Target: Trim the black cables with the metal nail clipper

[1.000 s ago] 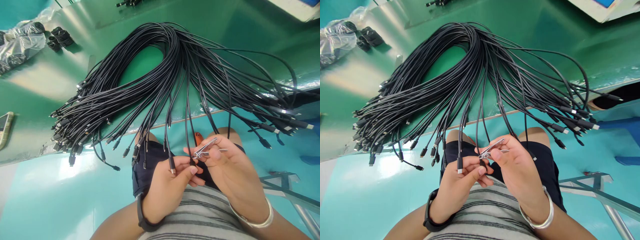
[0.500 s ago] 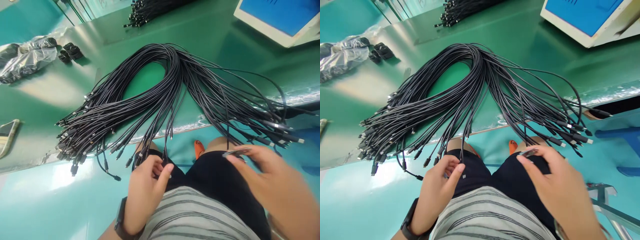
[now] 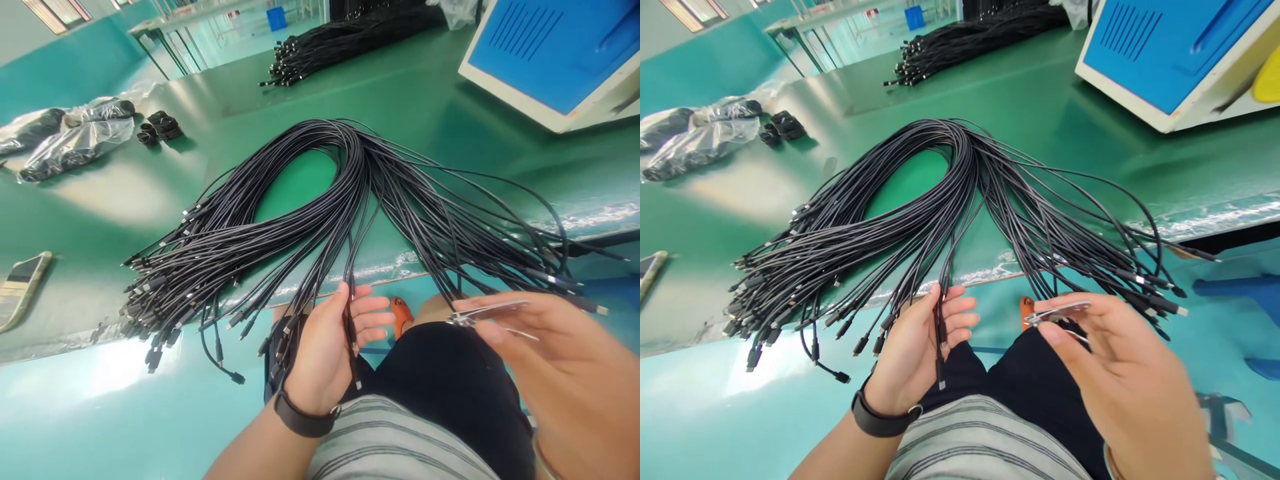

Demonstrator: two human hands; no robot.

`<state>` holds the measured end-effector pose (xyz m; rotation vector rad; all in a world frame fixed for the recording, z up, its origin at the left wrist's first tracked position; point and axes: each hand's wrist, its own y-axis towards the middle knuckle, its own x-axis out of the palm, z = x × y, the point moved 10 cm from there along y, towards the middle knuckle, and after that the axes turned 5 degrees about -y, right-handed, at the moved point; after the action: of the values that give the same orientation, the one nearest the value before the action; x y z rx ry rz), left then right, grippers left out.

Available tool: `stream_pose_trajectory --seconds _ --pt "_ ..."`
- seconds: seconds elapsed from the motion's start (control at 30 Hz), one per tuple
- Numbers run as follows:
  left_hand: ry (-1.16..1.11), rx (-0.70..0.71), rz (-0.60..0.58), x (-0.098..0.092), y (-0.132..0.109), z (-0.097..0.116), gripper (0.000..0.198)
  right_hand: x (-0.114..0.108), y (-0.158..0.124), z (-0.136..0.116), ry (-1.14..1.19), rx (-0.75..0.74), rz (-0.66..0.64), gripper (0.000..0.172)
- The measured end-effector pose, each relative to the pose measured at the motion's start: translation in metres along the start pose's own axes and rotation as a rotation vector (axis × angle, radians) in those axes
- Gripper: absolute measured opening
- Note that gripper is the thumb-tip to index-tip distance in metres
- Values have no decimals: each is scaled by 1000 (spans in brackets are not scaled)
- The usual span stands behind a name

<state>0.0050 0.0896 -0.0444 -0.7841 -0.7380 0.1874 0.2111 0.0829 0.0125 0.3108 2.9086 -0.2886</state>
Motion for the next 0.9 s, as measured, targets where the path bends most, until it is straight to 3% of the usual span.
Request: stream_pose_trajectory --seconds 0.1,0.2,0.4,0.67,0.9 --pt "77 80 -29 7 1 7 27 21 10 -6 -20 23 -40 21" --pt "243 174 -109 16 1 14 24 43 21 4 134 79 -134 22" --pt "482 202 -129 28 2 23 30 63 38 6 267 78 -159 19" --pt "210 76 -245 46 9 19 15 70 53 -5 357 100 -126 22" --pt "80 -62 -228 48 12 14 16 80 55 -2 512 214 -114 22"
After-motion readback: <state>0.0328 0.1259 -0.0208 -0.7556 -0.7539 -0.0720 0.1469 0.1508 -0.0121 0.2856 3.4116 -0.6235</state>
